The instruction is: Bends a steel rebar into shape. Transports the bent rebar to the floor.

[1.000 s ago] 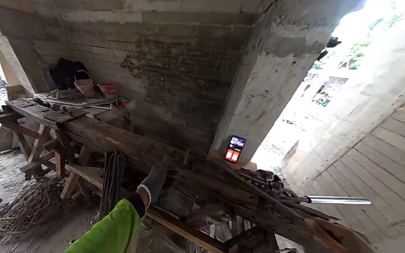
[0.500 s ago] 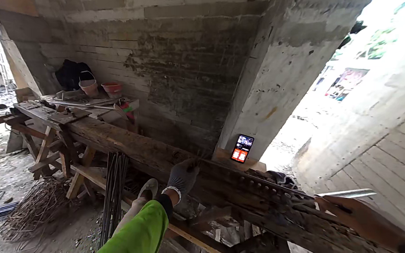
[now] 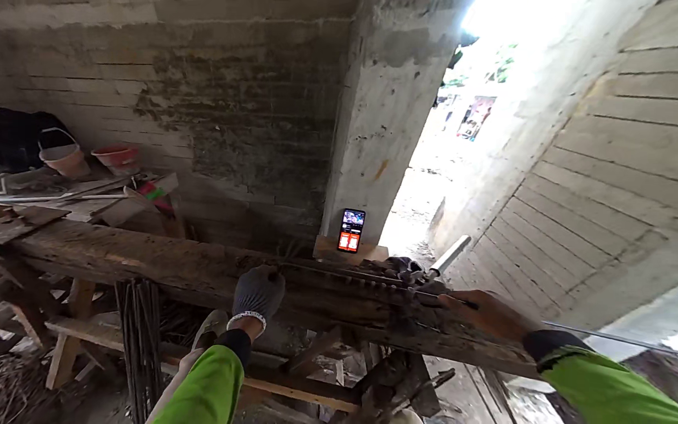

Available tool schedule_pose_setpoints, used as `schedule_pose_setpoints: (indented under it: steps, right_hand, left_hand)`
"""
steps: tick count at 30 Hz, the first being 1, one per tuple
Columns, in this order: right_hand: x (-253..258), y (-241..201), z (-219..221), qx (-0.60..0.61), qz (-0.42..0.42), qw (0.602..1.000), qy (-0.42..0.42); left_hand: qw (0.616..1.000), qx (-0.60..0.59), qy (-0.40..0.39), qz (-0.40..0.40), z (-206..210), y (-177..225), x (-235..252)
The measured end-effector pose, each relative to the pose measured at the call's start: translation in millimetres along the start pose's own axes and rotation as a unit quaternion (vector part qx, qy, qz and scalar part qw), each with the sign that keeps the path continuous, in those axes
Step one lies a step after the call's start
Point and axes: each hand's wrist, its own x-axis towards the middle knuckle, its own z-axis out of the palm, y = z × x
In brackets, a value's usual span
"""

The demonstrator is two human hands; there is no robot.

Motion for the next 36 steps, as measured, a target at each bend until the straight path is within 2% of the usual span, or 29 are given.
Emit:
schedule_pose_setpoints:
  steps: [4, 6, 9, 13, 16, 18, 21, 26, 29, 32, 36]
  right_hand:
    - [4, -18, -31, 0.033, 0.056, 0.997, -0.037]
    - [25, -17, -46, 0.018, 0.054, 0.998, 0.012]
    - [77, 4, -48, -0.092, 0.071, 0.990, 0.076]
    - [111, 24, -35, -0.175, 0.131, 0.976, 0.004]
    - [100, 48, -32, -0.150, 0.137, 0.979, -0.030]
    - [81, 79, -31, -0.118, 0.126, 0.984, -0.038]
    - [31, 120, -32, -0.074, 0.121, 0.989, -0.048]
    - [-39, 157, -31, -0.053, 0.108, 0.992, -0.043]
    - [-45, 169, -35, -0.058, 0.130, 0.989, -0.027]
    - [-37, 183, -43, -0.084, 0.165, 0.981, -0.064]
    - [-25, 177, -48, -0.125, 0.167, 0.971, -0.116]
  left_hand:
    - [1.000, -0.010, -0.008, 0.007, 0, -3, 4]
    - [1.000, -0.008, -0.014, 0.010, 0, -4, 4]
    - [1.000, 0.003, -0.021, 0.020, 6, -12, 6]
    - [0.999, 0.016, -0.022, 0.027, 9, -14, 7]
    - [0.999, 0.028, -0.013, 0.032, 10, -12, 4]
    - [0.999, 0.034, -0.010, 0.035, 11, -11, 3]
    - [0.999, 0.038, -0.003, 0.036, 11, -10, 1]
    - [0.999, 0.033, 0.014, 0.041, 16, -13, 0]
    - [0.999, 0.024, 0.009, 0.034, 16, -15, -1]
    - [0.999, 0.016, 0.002, 0.029, 16, -17, -1]
    - [0.999, 0.021, -0.023, 0.016, 15, -21, -1]
